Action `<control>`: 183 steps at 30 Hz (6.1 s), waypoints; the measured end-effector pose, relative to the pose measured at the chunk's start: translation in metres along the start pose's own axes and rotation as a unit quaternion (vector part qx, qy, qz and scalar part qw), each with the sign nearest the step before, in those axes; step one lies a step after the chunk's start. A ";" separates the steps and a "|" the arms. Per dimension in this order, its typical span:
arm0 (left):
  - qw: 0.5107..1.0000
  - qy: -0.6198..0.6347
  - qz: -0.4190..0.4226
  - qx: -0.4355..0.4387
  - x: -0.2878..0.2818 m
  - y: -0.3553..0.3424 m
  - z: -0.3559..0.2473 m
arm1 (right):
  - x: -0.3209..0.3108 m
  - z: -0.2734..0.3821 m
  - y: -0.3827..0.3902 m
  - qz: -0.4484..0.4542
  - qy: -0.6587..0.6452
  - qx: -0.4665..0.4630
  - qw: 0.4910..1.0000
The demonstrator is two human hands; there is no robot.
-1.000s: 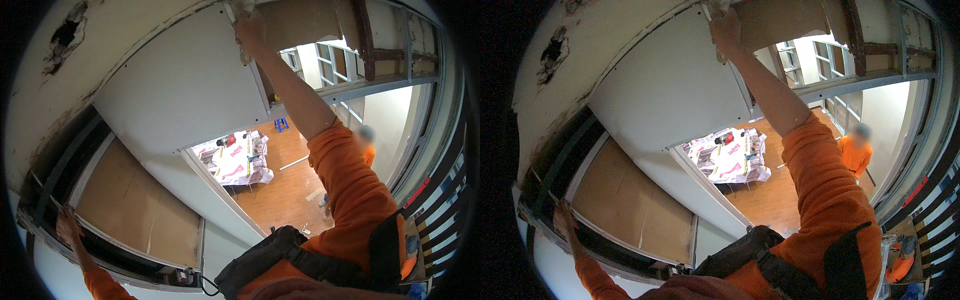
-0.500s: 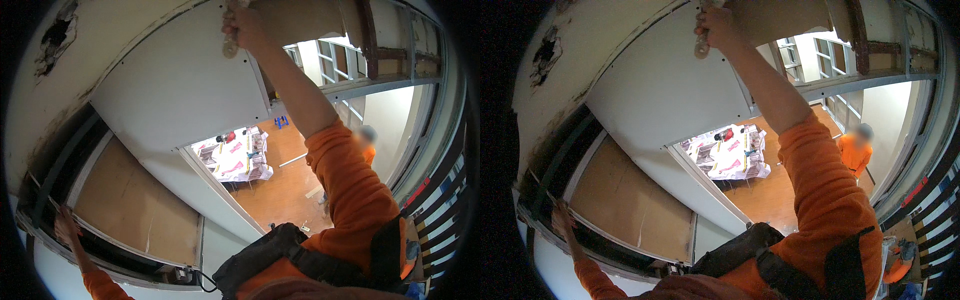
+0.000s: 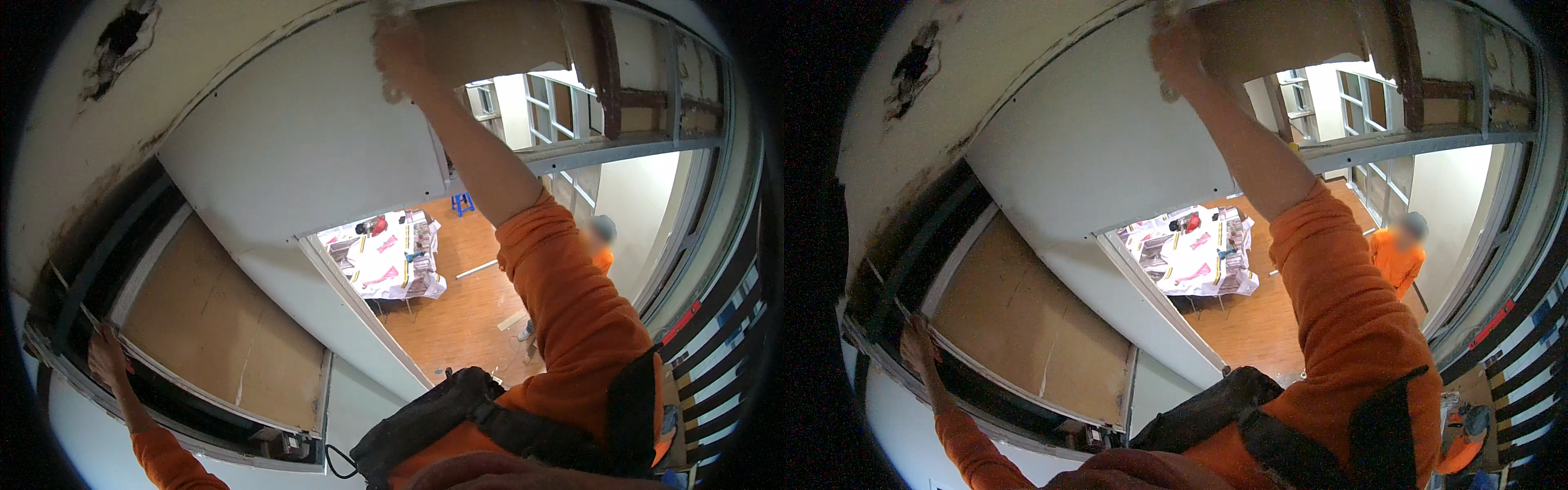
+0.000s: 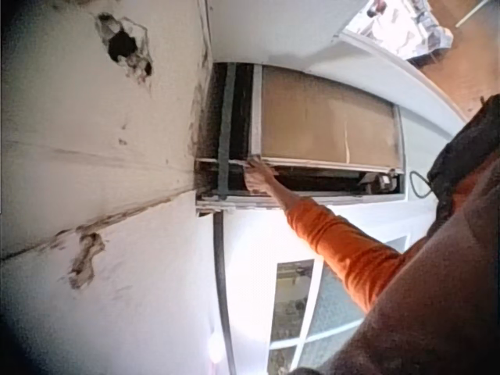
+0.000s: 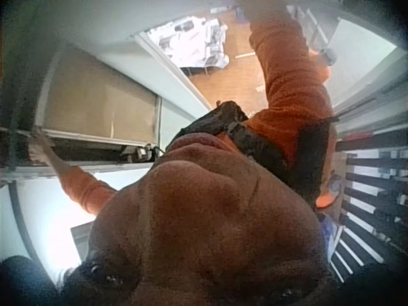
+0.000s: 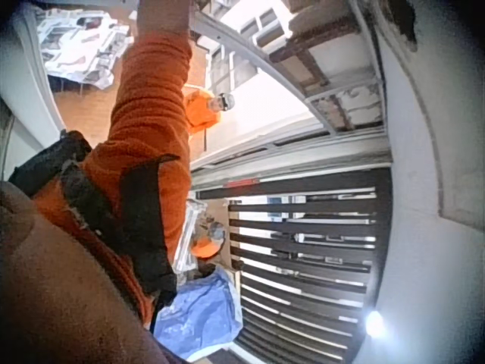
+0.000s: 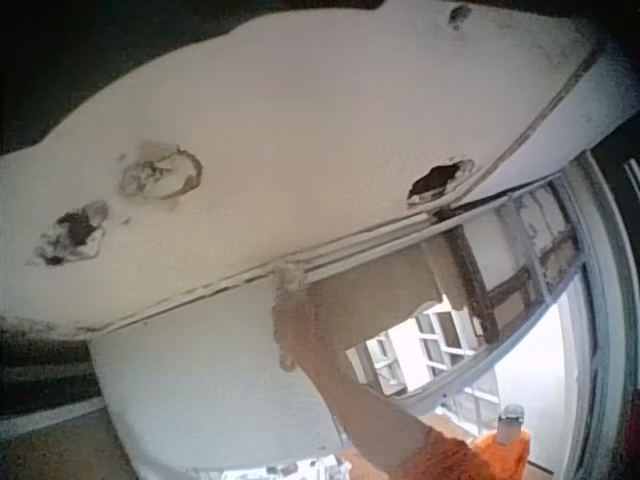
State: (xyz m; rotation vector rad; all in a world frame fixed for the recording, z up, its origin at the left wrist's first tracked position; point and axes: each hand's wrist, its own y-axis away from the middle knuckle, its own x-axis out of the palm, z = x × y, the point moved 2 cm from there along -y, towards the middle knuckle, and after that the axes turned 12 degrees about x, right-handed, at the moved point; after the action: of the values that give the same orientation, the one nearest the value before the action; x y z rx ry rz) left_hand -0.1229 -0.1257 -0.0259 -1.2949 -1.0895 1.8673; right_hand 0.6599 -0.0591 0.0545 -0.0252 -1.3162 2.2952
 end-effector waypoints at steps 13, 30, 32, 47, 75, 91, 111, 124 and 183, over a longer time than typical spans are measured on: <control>1.000 0.013 0.002 -0.018 -0.004 0.002 0.005 | 0.031 0.005 0.029 -0.162 -0.079 0.132 0.975; 0.999 -0.009 0.007 -0.030 0.001 -0.001 0.006 | 0.049 0.014 0.026 -0.096 -0.070 0.150 0.982; 0.998 0.035 0.028 -0.041 -0.004 -0.001 -0.002 | 0.046 0.008 0.022 -0.094 -0.062 0.143 0.983; 0.999 0.035 -0.011 -0.016 -0.004 0.002 -0.002 | 0.027 0.000 -0.002 -0.226 0.215 -0.147 0.939; 1.000 0.006 -0.021 -0.002 -0.002 0.002 0.008 | 0.091 -0.003 0.025 -0.142 -0.253 0.130 0.948; 0.991 0.060 0.079 -0.091 0.010 -0.008 0.014 | 0.051 0.004 -0.005 0.049 -0.447 0.286 0.846; 0.314 0.685 0.466 -0.463 0.011 0.613 -0.401 | -0.249 -0.084 0.739 0.371 0.181 0.697 0.587; 0.240 0.740 0.305 -0.549 -0.023 0.579 -0.521 | -0.085 -0.131 0.674 0.365 -0.014 0.613 0.701; 0.997 -0.054 -0.058 -0.004 -0.019 0.012 -0.017 | 0.395 -0.037 0.019 0.109 0.458 -0.148 0.870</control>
State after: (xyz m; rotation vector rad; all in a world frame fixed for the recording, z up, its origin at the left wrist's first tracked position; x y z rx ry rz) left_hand -0.1006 -0.1420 -0.0310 -1.1222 -1.2023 1.8649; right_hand 0.3137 0.1293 0.1071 -1.2531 -1.1201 1.7761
